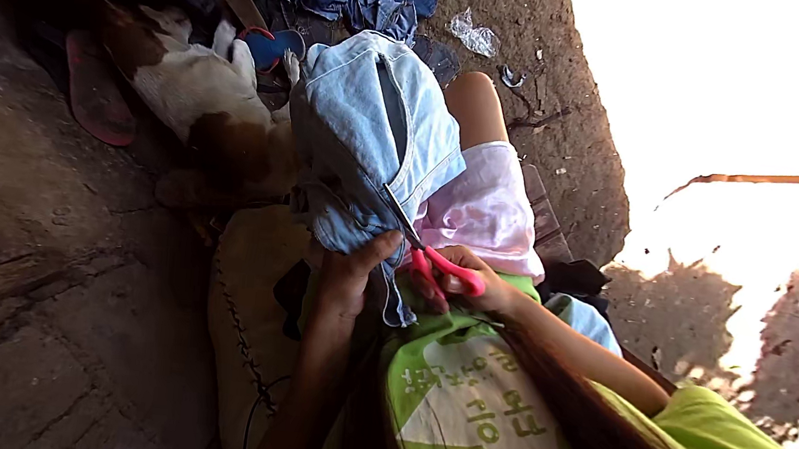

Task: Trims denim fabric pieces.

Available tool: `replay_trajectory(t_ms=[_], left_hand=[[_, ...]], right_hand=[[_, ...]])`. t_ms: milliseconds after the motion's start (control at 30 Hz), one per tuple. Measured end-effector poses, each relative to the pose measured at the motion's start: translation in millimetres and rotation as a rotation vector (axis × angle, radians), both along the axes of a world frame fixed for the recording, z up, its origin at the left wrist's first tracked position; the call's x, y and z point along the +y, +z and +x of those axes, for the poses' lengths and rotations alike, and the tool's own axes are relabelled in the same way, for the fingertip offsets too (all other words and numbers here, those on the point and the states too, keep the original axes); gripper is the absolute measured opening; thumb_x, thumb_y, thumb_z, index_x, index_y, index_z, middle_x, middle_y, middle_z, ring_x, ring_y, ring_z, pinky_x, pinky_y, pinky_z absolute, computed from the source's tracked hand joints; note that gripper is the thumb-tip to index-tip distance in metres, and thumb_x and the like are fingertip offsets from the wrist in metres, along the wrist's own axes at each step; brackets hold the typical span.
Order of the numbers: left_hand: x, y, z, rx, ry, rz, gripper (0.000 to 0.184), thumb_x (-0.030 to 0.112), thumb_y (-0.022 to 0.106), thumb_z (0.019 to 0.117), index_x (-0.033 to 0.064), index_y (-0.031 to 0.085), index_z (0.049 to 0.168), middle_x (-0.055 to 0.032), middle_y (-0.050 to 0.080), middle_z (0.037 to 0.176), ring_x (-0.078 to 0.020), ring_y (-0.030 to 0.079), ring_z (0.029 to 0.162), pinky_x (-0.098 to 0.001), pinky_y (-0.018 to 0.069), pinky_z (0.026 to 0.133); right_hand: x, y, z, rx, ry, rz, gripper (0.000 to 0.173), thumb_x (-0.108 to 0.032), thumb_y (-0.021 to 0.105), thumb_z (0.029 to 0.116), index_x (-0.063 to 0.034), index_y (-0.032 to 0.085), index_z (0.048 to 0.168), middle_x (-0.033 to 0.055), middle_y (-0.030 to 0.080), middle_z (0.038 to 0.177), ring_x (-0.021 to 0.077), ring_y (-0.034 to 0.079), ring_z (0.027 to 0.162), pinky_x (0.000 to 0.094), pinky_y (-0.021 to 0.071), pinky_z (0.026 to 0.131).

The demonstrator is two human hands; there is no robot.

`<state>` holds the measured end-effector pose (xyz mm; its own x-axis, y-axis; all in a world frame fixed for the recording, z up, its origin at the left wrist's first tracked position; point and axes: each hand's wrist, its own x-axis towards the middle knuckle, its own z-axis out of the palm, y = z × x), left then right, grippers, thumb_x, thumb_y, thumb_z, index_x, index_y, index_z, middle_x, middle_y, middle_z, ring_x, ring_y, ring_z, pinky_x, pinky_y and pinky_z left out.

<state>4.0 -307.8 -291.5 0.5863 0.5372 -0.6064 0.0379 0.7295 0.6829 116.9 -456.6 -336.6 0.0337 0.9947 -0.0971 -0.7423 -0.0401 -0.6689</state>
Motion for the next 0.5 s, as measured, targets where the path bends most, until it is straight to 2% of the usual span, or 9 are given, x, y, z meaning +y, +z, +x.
replay_trajectory(t_ms=[133,233,300,400,500], left_hand=[[3,-5,-5,0.014,0.017,0.016,0.036,0.004,0.081,0.0722,0.0120,0.067,0.104,0.0029,0.075,0.087,-0.0051,0.072,0.080,-0.0240,0.0611,0.077],[4,-6,-4,0.011,0.030,0.015,0.036,0.006,0.082,0.0733,0.0139,0.067,0.105,0.0037,0.074,0.086,-0.0047,0.071,0.079,-0.0234,0.0608,0.076],[5,-4,-2,0.027,0.061,0.012,0.033,0.003,0.077,0.0767,0.0144,0.065,0.105,0.0044,0.074,0.084,-0.0042,0.070,0.075,-0.0229,0.0607,0.074],[9,-3,1,0.024,0.115,0.010,0.030,0.002,0.071,0.0822,0.0136,0.063,0.108,0.0032,0.073,0.087,-0.0054,0.070,0.076,-0.0246,0.0612,0.073],[12,-5,2,-0.007,0.171,0.008,0.026,0.005,0.074,0.0798,0.0143,0.066,0.103,0.0018,0.073,0.083,-0.0058,0.068,0.070,-0.0241,0.0603,0.068]], right_hand=[[1,-1,8,0.023,0.111,-0.033,0.033,-0.049,0.059,0.1002,-0.0172,0.069,0.098,-0.0134,0.069,0.086,-0.0076,0.060,0.072,0.0107,0.0464,0.061],[-1,-1,17,-0.071,0.155,-0.047,0.037,-0.052,0.057,0.1007,-0.0160,0.068,0.098,-0.0148,0.067,0.086,-0.0078,0.060,0.074,0.0110,0.0462,0.064],[-8,1,30,-0.185,0.221,-0.056,0.038,-0.052,0.056,0.1008,-0.0151,0.067,0.098,-0.0149,0.067,0.085,-0.0068,0.061,0.075,0.0128,0.0499,0.066],[-27,6,55,-0.395,0.332,-0.119,0.034,-0.043,0.056,0.1002,-0.0110,0.067,0.096,-0.0149,0.066,0.081,-0.0076,0.060,0.072,0.0126,0.0501,0.064],[-44,13,81,-0.514,0.347,-0.194,0.028,-0.035,0.054,0.0999,-0.0113,0.068,0.094,-0.0157,0.066,0.079,-0.0089,0.059,0.070,0.0123,0.0493,0.063]])
